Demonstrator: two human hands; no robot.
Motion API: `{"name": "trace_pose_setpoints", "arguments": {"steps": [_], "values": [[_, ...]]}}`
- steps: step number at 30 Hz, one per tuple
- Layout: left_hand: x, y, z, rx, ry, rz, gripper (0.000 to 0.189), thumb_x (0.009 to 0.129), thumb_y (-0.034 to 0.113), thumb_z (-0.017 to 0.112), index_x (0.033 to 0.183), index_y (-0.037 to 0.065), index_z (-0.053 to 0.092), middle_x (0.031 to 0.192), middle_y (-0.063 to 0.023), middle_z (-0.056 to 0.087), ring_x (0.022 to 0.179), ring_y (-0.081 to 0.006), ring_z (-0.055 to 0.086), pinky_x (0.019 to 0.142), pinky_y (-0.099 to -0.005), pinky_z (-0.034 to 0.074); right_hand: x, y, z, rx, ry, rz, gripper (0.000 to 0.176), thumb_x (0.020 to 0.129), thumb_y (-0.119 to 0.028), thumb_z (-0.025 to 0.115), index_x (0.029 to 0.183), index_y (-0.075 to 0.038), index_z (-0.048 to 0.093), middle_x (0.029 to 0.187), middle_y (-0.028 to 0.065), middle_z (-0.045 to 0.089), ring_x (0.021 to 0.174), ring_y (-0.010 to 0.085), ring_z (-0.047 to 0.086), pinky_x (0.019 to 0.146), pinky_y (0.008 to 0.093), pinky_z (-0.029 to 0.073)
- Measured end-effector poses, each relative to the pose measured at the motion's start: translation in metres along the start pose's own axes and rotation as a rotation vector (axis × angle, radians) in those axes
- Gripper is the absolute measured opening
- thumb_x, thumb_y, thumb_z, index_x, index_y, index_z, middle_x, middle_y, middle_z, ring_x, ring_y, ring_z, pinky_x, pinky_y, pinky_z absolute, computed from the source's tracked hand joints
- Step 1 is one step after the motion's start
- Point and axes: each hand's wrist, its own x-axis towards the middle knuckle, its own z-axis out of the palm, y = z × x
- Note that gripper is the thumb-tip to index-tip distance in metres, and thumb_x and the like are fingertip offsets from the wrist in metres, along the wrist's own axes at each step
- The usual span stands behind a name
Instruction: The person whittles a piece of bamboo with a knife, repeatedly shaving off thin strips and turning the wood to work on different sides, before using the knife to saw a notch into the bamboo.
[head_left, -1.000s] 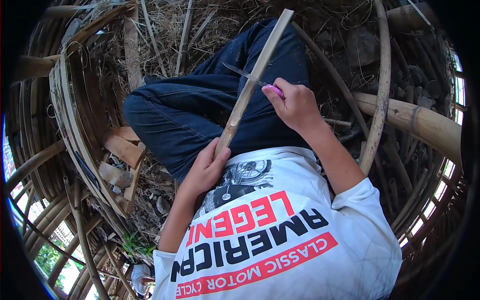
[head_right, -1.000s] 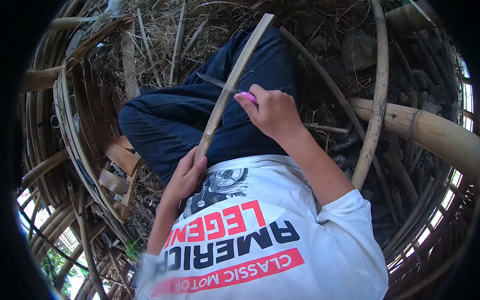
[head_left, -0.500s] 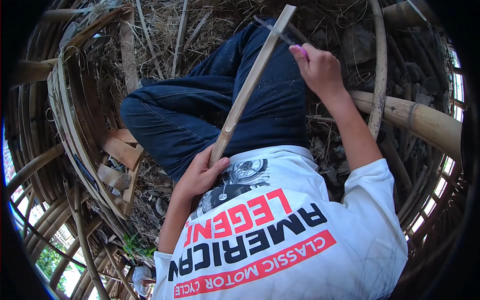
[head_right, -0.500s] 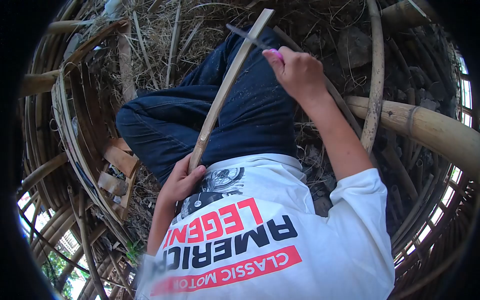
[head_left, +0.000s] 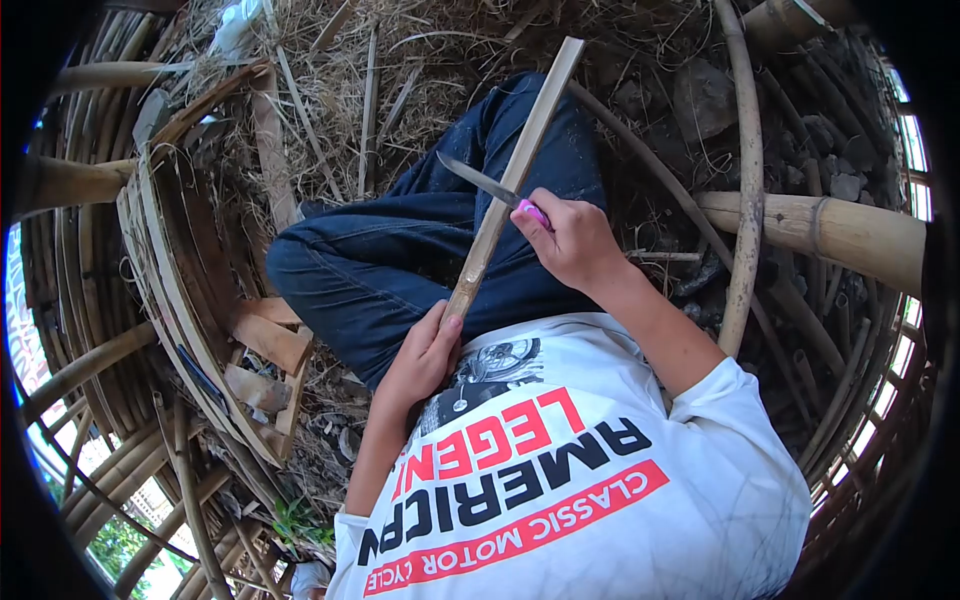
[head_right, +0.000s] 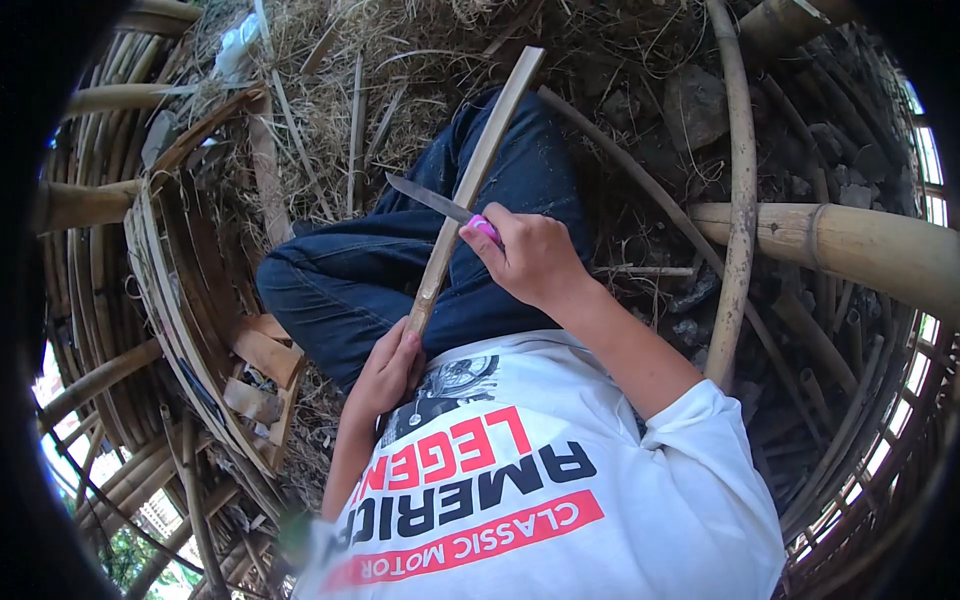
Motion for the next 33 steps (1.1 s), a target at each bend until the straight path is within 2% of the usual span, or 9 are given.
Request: {"name": "trace_pose_setpoints", "arguments": {"steps": [11,14,16,17,19,22,28,29,33], "values": [[0.003,-0.012,0.004,0.159,0.048,-0.03,0.03,0.099,0.029,0.05,0.087,0.001,0.052,0.062,0.0035,0.045,0.053,-0.0067,0.038,0.048,-0.0247,0.032,-0.012,0.014,0.006,-0.224,-0.152,0.123,0.046,0.094,-0.043,0.051,0.075,-0.004,0.065,0.061,0.0197,0.063,0.059,0.037,0.065,0.053,0.0441,0.053],[0.002,-0.012,0.005,0.191,0.11,-0.053,0.031,0.097,0.029,0.055,0.086,-0.001,0.052,0.059,-0.0009,0.048,0.053,-0.0078,0.037,0.048,-0.0262,0.032,-0.017,0.019,0.009,-0.251,-0.158,0.131,0.046,0.094,-0.044,0.051,0.074,-0.004,0.066,0.061,0.0189,0.063,0.059,0.0358,0.065,0.053,0.0433,0.053],[-0.002,-0.001,0.009,0.493,0.221,0.056,0.032,0.094,0.029,0.058,0.085,-0.002,0.052,0.059,-0.0131,0.055,0.05,-0.0188,0.05,0.049,-0.0345,0.039,-0.018,0.021,0.012,-0.25,-0.158,0.135,0.046,0.094,-0.044,0.051,0.074,-0.004,0.066,0.061,0.0189,0.063,0.058,0.0356,0.065,0.052,0.0431,0.053],[-0.003,0.0,0.011,0.492,0.219,0.053,0.032,0.094,0.029,0.058,0.085,-0.002,0.052,0.059,-0.0131,0.055,0.05,-0.0188,0.05,0.049,-0.0345,0.039,-0.018,0.022,0.012,-0.252,-0.156,0.131,0.046,0.094,-0.043,0.052,0.073,-0.005,0.066,0.061,0.0188,0.063,0.058,0.0355,0.065,0.052,0.0428,0.053],[-0.003,0.001,0.014,0.645,0.247,0.073,0.035,0.093,0.03,0.058,0.085,-0.003,0.05,0.065,-0.0259,0.058,0.058,-0.0382,0.06,0.054,-0.0441,0.044,-0.018,0.022,0.012,-0.243,-0.159,0.137,0.046,0.094,-0.044,0.052,0.073,-0.005,0.066,0.061,0.0186,0.063,0.058,0.0355,0.065,0.052,0.0427,0.052],[-0.004,0.011,0.016,0.651,0.204,0.017,0.037,0.094,0.031,0.055,0.085,-0.004,0.046,0.069,-0.0302,0.059,0.071,-0.0487,0.059,0.06,-0.0504,0.044,-0.016,0.022,0.012,-0.222,-0.158,0.133,0.047,0.094,-0.044,0.052,0.073,-0.005,0.065,0.06,0.0185,0.062,0.058,0.0355,0.065,0.053,0.0427,0.052],[-0.001,0.022,0.002,0.611,0.09,-0.102,0.038,0.096,0.034,0.051,0.087,-0.003,0.044,0.073,-0.0307,0.058,0.071,-0.0473,0.058,0.062,-0.0468,0.044,-0.014,0.015,0.008,-0.168,-0.169,0.154,0.05,0.094,-0.045,0.05,0.072,-0.004,0.065,0.062,0.0191,0.063,0.06,0.0361,0.065,0.054,0.043,0.053],[-0.002,0.022,0.0,0.58,0.07,-0.125,0.037,0.098,0.033,0.048,0.089,-0.002,0.044,0.068,-0.022,0.052,0.062,-0.0229,0.045,0.062,-0.038,0.042,-0.015,0.014,0.007,-0.15,-0.162,0.166,0.051,0.095,-0.046,0.05,0.071,-0.003,0.065,0.062,0.0194,0.063,0.06,0.0362,0.065,0.054,0.0428,0.053],[-0.008,0.026,0.005,0.499,0.021,-0.169,0.037,0.099,0.035,0.046,0.092,-0.002,0.046,0.071,-0.0204,0.054,0.065,-0.0217,0.047,0.065,-0.0375,0.042,-0.018,0.009,-0.001,-0.171,-0.207,0.197,0.051,0.095,-0.046,0.05,0.072,-0.003,0.065,0.063,0.0197,0.064,0.061,0.0361,0.065,0.055,0.0428,0.054]]}}
